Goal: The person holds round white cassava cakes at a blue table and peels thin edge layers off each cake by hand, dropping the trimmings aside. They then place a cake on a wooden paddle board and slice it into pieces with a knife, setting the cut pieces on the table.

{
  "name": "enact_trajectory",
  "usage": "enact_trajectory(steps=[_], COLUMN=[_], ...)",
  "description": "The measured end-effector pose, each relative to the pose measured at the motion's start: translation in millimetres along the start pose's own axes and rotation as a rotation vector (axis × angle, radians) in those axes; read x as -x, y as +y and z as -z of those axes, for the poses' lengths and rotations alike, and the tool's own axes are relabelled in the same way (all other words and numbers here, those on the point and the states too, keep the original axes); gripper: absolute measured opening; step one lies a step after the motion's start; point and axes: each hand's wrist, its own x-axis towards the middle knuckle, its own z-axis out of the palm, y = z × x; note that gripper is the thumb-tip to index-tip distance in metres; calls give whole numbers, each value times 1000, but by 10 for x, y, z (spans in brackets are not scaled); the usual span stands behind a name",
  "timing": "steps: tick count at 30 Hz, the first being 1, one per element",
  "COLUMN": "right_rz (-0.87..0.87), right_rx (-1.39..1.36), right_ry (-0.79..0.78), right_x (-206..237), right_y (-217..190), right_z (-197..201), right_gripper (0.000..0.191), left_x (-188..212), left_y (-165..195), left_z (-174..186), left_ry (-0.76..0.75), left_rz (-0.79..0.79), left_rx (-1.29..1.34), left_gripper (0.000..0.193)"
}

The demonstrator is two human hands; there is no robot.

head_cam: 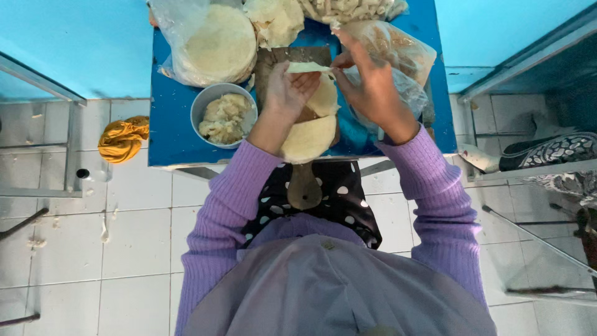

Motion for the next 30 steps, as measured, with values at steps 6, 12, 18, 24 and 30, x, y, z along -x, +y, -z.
enact_trajectory(steps=[6,12,18,24,30], right_rz=[22,102,169,85,-44], right_rx=[-16,214,147,159,442], right_ry=[-23,-175,-232,-340,-511], right_x=[55,213,381,382,158], right_y=[-3,32,105,60,-112], right_z=[18,-76,-195,-165,155], right_gripper=[64,73,71,72,75], left_x=[-26,-5,5,17,760], left_y=[236,344,305,288,110], left_z=[-206,-256,-156,-82,-103], left_ry=[36,31,122,83,-88], left_rz=[-49,-195,-332,-519,-801], left_rx=[-100,-214,-248,-324,-691], left_gripper=[47,34,29,43,53])
